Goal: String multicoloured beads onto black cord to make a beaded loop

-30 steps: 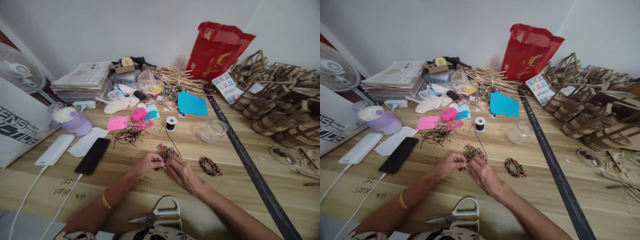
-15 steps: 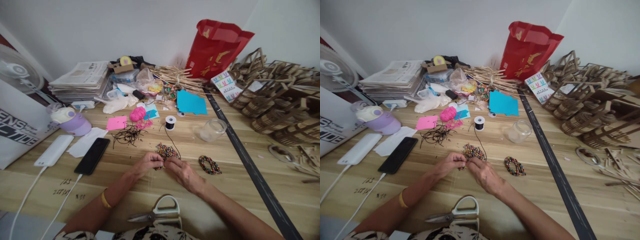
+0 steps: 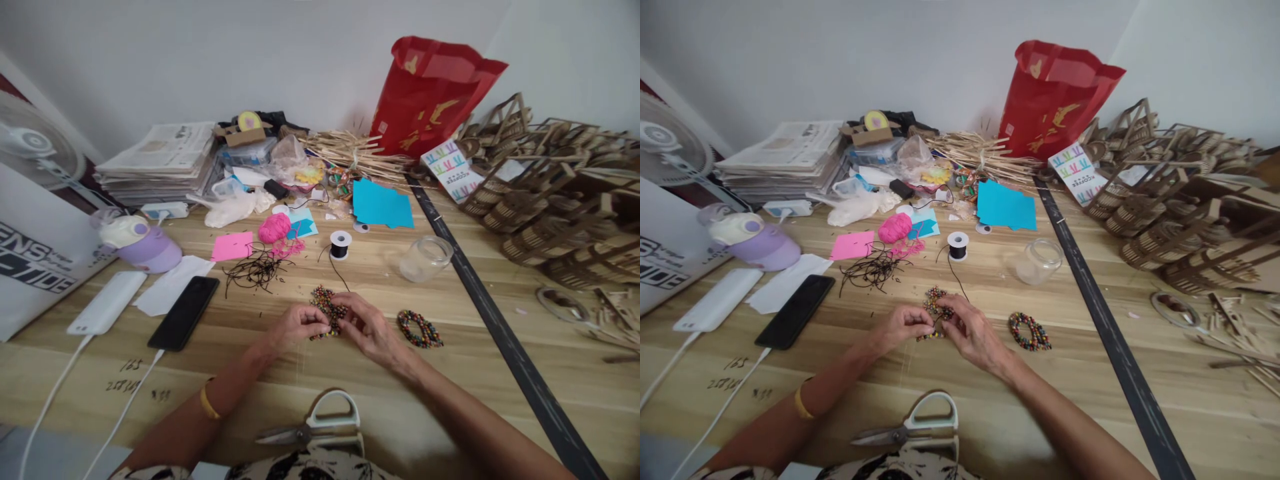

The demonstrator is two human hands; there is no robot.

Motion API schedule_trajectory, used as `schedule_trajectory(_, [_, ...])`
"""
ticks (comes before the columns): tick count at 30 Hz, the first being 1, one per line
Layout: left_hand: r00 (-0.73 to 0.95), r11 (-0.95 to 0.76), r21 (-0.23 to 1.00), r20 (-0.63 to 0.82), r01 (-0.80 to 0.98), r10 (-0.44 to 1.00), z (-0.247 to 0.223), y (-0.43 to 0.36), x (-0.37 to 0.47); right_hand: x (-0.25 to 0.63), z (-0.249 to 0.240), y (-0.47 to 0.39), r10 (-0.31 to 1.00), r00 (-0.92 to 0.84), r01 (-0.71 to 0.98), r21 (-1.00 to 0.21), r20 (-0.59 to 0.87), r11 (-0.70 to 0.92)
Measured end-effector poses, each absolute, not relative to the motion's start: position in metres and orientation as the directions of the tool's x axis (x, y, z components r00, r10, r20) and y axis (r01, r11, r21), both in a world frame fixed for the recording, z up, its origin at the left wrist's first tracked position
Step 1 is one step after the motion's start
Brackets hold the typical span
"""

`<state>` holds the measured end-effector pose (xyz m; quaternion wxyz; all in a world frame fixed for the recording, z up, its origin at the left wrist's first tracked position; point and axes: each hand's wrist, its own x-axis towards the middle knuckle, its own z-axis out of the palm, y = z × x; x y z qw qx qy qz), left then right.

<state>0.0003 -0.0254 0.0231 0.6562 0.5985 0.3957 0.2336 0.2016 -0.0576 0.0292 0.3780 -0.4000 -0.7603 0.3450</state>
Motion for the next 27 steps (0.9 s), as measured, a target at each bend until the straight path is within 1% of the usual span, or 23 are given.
schedule_trajectory(4, [0.572, 0.102, 0.974, -0.202, 0.203, 0.795, 0.026, -0.028, 0.002, 0.202, 0.033, -0.056, 0.889, -0.452, 0.339, -0.909, 0.069, 0.242])
schedule_trajectory(6, [0.562, 0.056, 0.972, -0.178, 0.227, 0.808, 0.028, -0.029, 0.002, 0.203, 0.034, -0.054, 0.875, -0.483, 0.295, -0.941, 0.005, 0.168])
schedule_trajectory(9, [0.552, -0.006, 0.965, -0.145, 0.262, 0.821, 0.029, -0.03, 0.002, 0.203, 0.034, -0.053, 0.867, -0.496, 0.238, -0.967, -0.046, 0.085])
schedule_trajectory(12, [0.551, -0.065, 0.958, -0.105, 0.279, 0.828, 0.028, -0.031, 0.002, 0.202, 0.031, -0.052, 0.871, -0.487, 0.227, -0.972, -0.064, 0.056])
schedule_trajectory(16, [0.547, -0.111, 0.949, -0.071, 0.294, 0.834, 0.026, -0.031, 0.003, 0.202, 0.025, -0.051, 0.883, -0.468, 0.25, -0.965, -0.049, 0.079])
schedule_trajectory(22, [0.549, -0.1, 0.944, -0.095, 0.315, 0.83, 0.028, -0.033, 0.004, 0.202, 0.025, -0.051, 0.876, -0.482, 0.242, -0.966, -0.034, 0.096])
schedule_trajectory(27, [0.545, -0.108, 0.944, -0.084, 0.31, 0.834, 0.027, -0.032, 0.003, 0.201, 0.026, -0.052, 0.874, -0.486, 0.244, -0.962, -0.012, 0.123])
